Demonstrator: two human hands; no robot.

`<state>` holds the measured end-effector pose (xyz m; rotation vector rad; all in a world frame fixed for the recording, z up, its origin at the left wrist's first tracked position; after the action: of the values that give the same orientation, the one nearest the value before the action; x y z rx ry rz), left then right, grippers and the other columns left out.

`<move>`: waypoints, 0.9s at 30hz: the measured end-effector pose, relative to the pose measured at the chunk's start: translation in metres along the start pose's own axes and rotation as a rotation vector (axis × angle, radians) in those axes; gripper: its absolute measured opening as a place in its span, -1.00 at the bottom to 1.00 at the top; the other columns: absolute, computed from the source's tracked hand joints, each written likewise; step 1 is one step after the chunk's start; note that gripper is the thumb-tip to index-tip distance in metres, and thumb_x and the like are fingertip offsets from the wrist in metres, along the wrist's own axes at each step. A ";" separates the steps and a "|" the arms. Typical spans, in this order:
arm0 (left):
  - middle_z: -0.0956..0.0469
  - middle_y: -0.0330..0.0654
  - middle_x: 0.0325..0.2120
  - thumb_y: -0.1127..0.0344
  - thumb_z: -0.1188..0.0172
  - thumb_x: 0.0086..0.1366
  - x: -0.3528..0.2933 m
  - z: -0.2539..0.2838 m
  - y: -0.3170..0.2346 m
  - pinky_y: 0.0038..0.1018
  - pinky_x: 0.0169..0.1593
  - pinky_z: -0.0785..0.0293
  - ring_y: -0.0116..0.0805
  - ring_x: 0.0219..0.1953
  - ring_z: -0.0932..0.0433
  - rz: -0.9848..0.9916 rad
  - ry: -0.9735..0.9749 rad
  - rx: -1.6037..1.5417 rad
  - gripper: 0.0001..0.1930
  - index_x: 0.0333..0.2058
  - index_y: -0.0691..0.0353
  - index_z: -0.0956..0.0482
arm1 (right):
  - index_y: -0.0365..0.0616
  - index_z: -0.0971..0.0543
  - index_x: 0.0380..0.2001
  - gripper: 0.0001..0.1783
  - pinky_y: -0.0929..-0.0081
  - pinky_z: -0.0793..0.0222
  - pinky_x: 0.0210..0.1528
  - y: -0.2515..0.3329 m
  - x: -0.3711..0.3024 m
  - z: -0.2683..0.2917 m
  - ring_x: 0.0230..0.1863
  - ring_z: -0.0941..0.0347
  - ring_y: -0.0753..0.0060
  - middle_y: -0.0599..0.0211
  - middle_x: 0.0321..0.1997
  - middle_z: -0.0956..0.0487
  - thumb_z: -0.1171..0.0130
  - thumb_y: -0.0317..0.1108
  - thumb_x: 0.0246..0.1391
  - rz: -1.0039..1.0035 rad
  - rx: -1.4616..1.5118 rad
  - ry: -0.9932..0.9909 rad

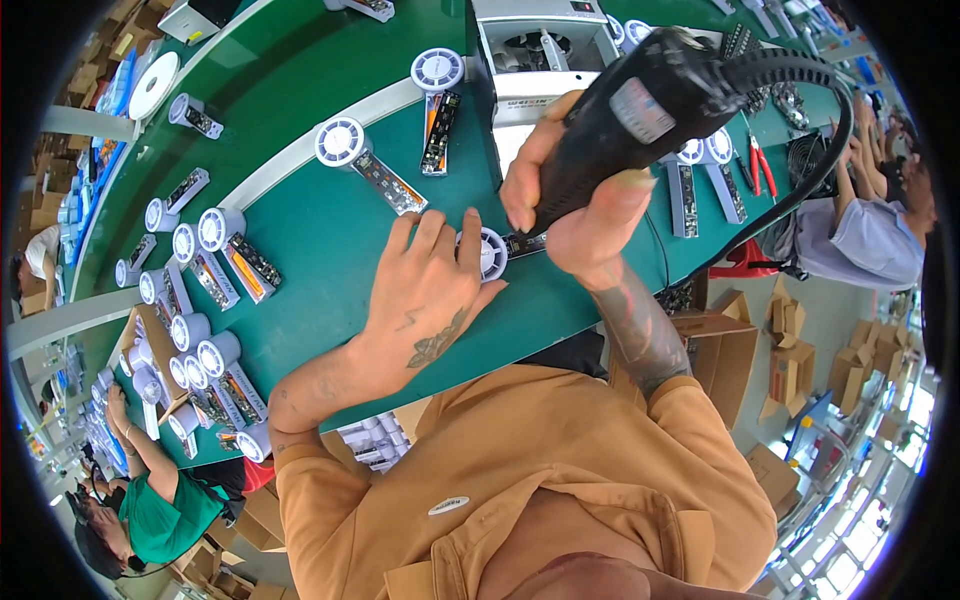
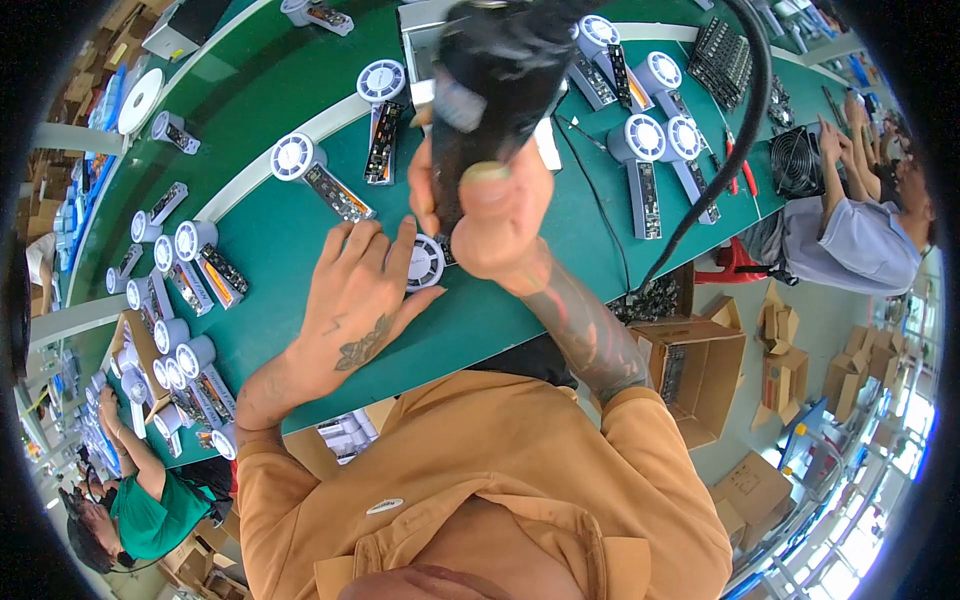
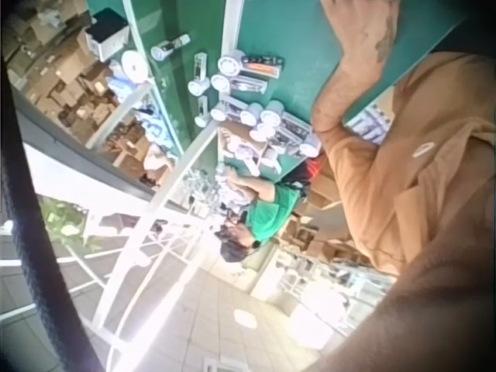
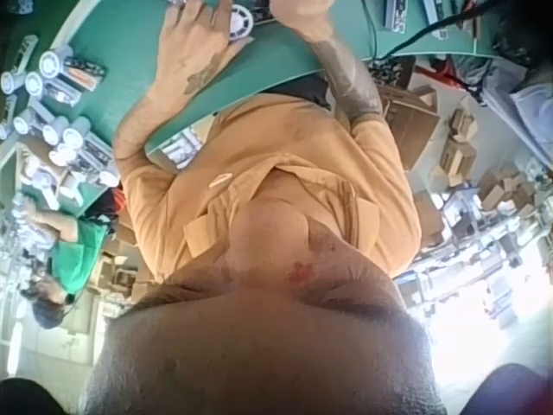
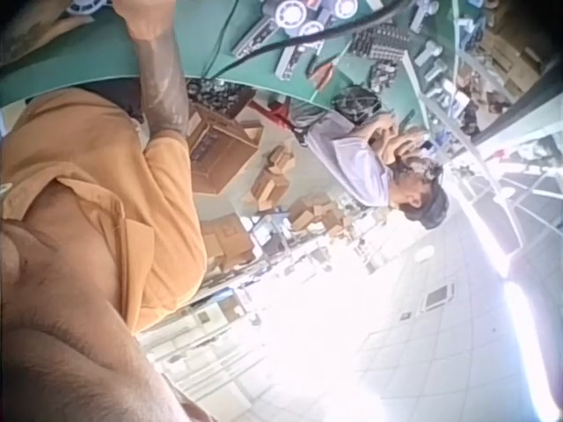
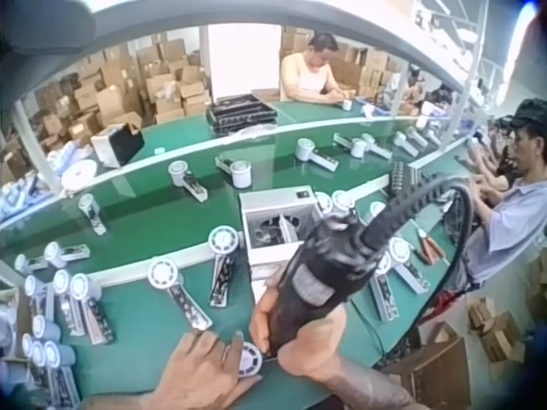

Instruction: The person assembles small electronic components and plastic housings onto a PCB using an electric screwdriver to fasten screws.

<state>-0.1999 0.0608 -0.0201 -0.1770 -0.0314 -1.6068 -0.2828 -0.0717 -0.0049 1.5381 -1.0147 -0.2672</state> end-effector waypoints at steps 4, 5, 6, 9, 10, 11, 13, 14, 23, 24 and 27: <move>-0.56 -0.08 -0.40 0.03 -0.39 0.07 0.001 0.000 -0.001 -0.31 0.04 -0.31 -0.19 -0.07 -0.43 0.009 0.017 -0.053 -0.34 0.01 0.46 -0.54 | -0.42 -0.29 -0.06 0.06 0.60 -0.19 -0.71 -0.002 -0.006 -0.004 -0.75 -0.28 0.54 0.27 -0.67 -0.41 0.09 0.58 0.04 0.089 -0.001 0.027; -0.56 -0.08 -0.40 0.03 -0.39 0.07 0.001 0.000 -0.001 -0.31 0.04 -0.31 -0.19 -0.07 -0.43 0.005 0.015 -0.052 -0.34 0.01 0.46 -0.54 | -0.44 -0.29 -0.03 0.06 0.60 -0.19 -0.70 -0.002 -0.005 -0.004 -0.75 -0.29 0.54 0.27 -0.66 -0.42 0.07 0.56 0.05 0.090 0.001 0.093; -0.55 -0.08 -0.40 0.03 -0.39 0.07 0.001 0.000 -0.001 -0.31 0.03 -0.31 -0.19 -0.07 -0.42 0.015 0.022 -0.073 -0.35 0.01 0.45 -0.54 | -0.40 -0.30 0.04 0.06 0.59 -0.19 -0.69 -0.001 -0.006 -0.005 -0.73 -0.32 0.51 0.26 -0.65 -0.43 0.04 0.56 0.04 0.084 0.008 0.086; -0.53 -0.09 -0.40 0.04 -0.39 0.07 0.001 -0.007 -0.003 -0.31 0.02 -0.32 -0.20 -0.07 -0.40 0.001 -0.040 -0.072 -0.36 0.01 0.43 -0.55 | -0.29 -0.33 0.07 0.05 0.54 -0.24 -0.67 -0.005 -0.013 0.011 -0.67 -0.39 0.46 0.22 -0.59 -0.46 0.01 0.58 0.00 -0.043 0.125 0.212; -0.52 -0.10 -0.40 0.03 -0.39 0.08 0.001 -0.008 -0.002 -0.32 0.02 -0.32 -0.20 -0.08 -0.39 -0.018 -0.103 -0.047 -0.36 0.02 0.42 -0.55 | -0.15 -0.33 0.13 0.06 0.45 -0.31 -0.64 0.003 -0.011 0.030 -0.60 -0.45 0.40 0.20 -0.51 -0.49 0.02 0.63 -0.05 -0.013 0.043 0.202; -0.52 -0.10 -0.40 0.03 -0.39 0.08 0.002 -0.006 -0.002 -0.32 0.02 -0.32 -0.20 -0.08 -0.39 -0.013 -0.107 -0.048 -0.36 0.02 0.42 -0.55 | -0.14 -0.34 0.09 0.07 0.42 -0.33 -0.63 0.020 -0.001 0.036 -0.62 -0.42 0.39 0.22 -0.53 -0.47 0.10 0.67 -0.07 0.165 0.113 0.178; -0.47 -0.07 -0.34 0.05 -0.41 0.05 0.002 -0.006 -0.006 -0.33 -0.03 -0.35 -0.15 -0.09 -0.40 -0.006 -0.098 -0.052 -0.36 0.02 0.39 -0.54 | -0.14 -0.35 -0.05 0.09 0.42 -0.32 -0.62 0.048 0.013 0.038 -0.66 -0.34 0.40 0.30 -0.61 -0.38 0.25 0.75 -0.12 0.271 0.104 0.012; -0.47 -0.07 -0.34 0.05 -0.41 0.05 0.003 -0.006 -0.007 -0.33 -0.03 -0.35 -0.15 -0.09 -0.40 -0.012 -0.101 -0.055 -0.36 0.02 0.39 -0.54 | -0.22 -0.37 -0.21 0.02 0.48 -0.34 -0.62 0.048 0.019 0.045 -0.67 -0.37 0.43 0.28 -0.62 -0.42 0.20 0.70 -0.06 0.265 0.063 -0.001; -0.48 -0.07 -0.36 0.01 -0.39 0.08 0.002 -0.007 -0.004 -0.32 -0.04 -0.37 -0.15 -0.10 -0.40 0.003 -0.064 -0.047 -0.34 0.04 0.41 -0.54 | -0.29 -0.28 0.06 -0.23 0.58 -0.26 -0.66 0.035 0.042 0.029 -0.72 -0.33 0.52 0.26 -0.62 -0.44 0.09 0.29 0.23 0.319 -0.238 -0.020; -0.48 -0.07 -0.36 0.02 -0.39 0.08 0.002 -0.006 -0.003 -0.32 -0.04 -0.37 -0.15 -0.10 -0.40 0.008 -0.054 -0.065 -0.34 0.04 0.41 -0.54 | -0.27 -0.25 0.09 -0.03 0.50 -0.28 -0.65 0.036 0.037 0.028 -0.73 -0.32 0.43 0.24 -0.62 -0.40 0.16 0.53 0.12 0.174 -0.348 -0.079; -0.47 -0.07 -0.36 0.02 -0.39 0.07 0.005 -0.008 -0.002 -0.32 -0.05 -0.37 -0.15 -0.10 -0.39 -0.005 -0.067 -0.095 -0.34 0.04 0.41 -0.54 | -0.18 -0.20 0.13 0.07 0.45 -0.27 -0.65 0.028 0.010 0.031 -0.74 -0.27 0.42 0.29 -0.62 -0.36 0.18 0.65 0.00 0.067 -0.128 -0.127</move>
<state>-0.2029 0.0547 -0.0269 -0.3052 -0.0072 -1.6076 -0.3103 -0.0975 0.0159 1.3832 -1.1248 -0.3795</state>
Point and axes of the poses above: each hand's wrist, its own x-axis towards the middle knuckle, its own z-axis out of the back of the hand, y = z × x, the point moved 3 cm from there along x, towards the middle knuckle
